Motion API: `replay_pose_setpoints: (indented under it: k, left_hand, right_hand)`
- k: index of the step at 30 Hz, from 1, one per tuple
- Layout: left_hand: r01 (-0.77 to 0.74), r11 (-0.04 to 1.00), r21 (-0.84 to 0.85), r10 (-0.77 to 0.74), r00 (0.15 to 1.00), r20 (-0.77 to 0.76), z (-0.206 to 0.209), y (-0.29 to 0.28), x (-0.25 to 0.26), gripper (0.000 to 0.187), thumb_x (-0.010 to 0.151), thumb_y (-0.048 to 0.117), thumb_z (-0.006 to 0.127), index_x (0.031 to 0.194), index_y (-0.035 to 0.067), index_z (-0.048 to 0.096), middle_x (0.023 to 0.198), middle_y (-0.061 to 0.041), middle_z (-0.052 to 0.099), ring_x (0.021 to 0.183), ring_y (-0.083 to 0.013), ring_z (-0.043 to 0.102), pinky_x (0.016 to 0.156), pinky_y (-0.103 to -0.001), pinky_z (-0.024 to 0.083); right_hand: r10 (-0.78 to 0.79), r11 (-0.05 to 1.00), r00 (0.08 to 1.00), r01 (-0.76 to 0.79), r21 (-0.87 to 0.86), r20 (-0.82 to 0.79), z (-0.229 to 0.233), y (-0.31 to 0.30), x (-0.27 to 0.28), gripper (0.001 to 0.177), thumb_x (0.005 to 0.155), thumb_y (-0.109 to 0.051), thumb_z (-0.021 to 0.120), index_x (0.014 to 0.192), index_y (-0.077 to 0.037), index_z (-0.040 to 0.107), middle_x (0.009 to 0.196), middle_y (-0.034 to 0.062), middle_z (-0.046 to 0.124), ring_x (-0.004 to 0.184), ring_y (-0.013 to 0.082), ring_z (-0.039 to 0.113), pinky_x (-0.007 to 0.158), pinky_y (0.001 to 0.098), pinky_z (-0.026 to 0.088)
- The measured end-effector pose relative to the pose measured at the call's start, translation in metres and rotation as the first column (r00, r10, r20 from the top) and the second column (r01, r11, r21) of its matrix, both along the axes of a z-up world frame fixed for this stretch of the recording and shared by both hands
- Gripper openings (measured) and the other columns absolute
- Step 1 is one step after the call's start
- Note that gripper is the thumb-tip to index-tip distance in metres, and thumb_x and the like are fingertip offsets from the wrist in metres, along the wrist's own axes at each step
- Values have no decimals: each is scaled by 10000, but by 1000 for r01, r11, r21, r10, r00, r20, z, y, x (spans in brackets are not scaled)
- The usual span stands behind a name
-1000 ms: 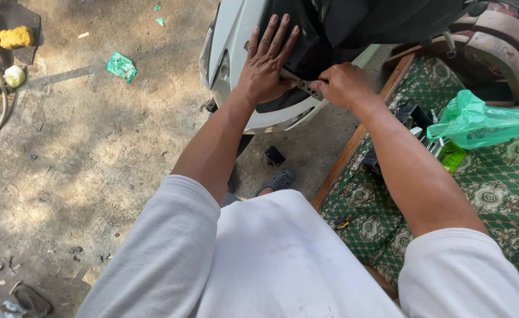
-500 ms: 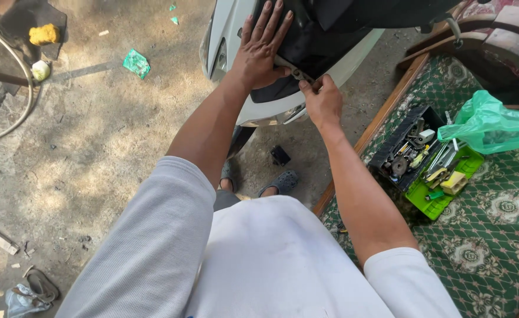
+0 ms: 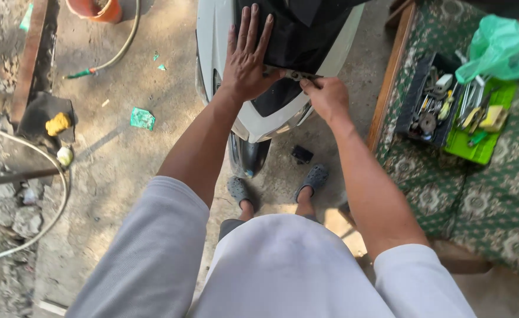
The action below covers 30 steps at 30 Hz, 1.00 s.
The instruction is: Repairing a motorcycle front panel and electrical components.
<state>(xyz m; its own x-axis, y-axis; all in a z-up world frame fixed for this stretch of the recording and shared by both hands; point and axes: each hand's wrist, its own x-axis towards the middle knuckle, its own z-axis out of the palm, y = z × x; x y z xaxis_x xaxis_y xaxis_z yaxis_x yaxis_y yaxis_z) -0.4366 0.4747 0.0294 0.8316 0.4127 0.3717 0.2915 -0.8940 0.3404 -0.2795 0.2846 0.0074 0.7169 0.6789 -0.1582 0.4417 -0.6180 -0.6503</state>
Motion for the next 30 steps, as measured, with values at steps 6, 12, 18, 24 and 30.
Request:
replay_pose_setpoints:
  k: [6, 12, 18, 24, 30]
  left_hand:
    - [33, 999, 15, -34, 996, 82, -25, 12, -1, 1184, 919, 629, 861, 1725, 223, 94, 1762, -140, 29, 1639, -323, -5, 1320, -614, 84]
    - [21, 999, 40, -25, 994, 103, -34, 17, 3, 1171, 948, 669, 827, 1722, 247, 56, 1758, -135, 0, 1636, -312, -30, 1312, -621, 48]
    - [29, 999, 45, -33, 995, 90, -33, 16, 1, 1193, 930, 682, 848, 1717, 251, 61, 1753, -141, -11, 1628, -325, -33, 1295, -630, 49]
    - [-4, 1000, 9, 4, 999, 35, -21, 15, 0, 1202, 884, 642, 861, 1703, 229, 83, 1747, -139, 13, 1621, -331, -2, 1274, -656, 93]
    - [-13, 1000, 29, 12, 999, 41, -24, 14, 0, 1219, 864, 638, 873, 1703, 233, 87, 1742, -129, -2, 1617, -326, -2, 1257, -671, 113]
  right_hand:
    - [-150, 962, 936, 212, 170, -319, -27, 4, -42, 441, 990, -439, 731, 801, -42, 759, 601, 33, 593, 556, 150, 523, 541, 383, 399]
    - [-210, 706, 482, 676, 210, -850, -19, 46, -109, 497, 1040, -486, 572, 735, -94, 579, 502, -48, 317, 428, 93, 233, 424, 319, 234]
    - [13, 525, 243, 824, 214, -970, -24, 45, -116, 438, 1097, -457, 489, 892, -78, 567, 559, -23, 374, 473, 110, 320, 473, 322, 318]
    - [-225, 773, 756, 522, 359, -615, -18, 4, -80, 273, 1055, -348, 552, 1050, -112, 689, 702, -43, 554, 591, 116, 492, 555, 337, 411]
    - [-82, 995, 992, 76, 66, 98, 26, -2, -29, 252, 1051, -340, 647, 1039, -123, 775, 782, 94, 701, 707, 282, 651, 646, 472, 494]
